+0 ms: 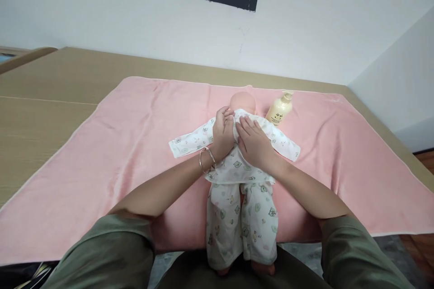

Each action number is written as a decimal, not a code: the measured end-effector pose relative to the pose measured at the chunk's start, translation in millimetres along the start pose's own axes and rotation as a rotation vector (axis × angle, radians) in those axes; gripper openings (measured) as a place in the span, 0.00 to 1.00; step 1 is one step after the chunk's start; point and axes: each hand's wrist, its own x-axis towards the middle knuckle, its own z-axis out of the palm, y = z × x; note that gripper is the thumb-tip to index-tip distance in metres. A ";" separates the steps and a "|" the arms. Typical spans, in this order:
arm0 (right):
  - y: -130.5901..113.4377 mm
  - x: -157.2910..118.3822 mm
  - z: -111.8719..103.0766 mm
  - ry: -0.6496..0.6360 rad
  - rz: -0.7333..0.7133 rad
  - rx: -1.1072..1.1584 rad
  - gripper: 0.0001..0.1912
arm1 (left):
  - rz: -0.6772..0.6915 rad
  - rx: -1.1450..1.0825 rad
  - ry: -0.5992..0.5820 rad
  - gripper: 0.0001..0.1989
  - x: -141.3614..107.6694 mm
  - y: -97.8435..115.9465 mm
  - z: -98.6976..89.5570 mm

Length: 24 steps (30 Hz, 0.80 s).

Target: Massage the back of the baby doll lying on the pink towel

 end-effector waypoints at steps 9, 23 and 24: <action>30.3 23.7 -13.6 -0.074 0.315 0.113 0.39 | 0.224 0.373 -0.082 0.18 -4.0 -8.6 -3.1; 8.5 9.9 -18.0 -0.094 0.334 0.078 0.33 | 0.289 0.923 -0.419 0.21 7.3 10.7 -6.7; 13.4 13.4 -19.2 -0.102 0.345 0.087 0.33 | 0.332 0.938 -0.400 0.22 2.2 11.6 -6.0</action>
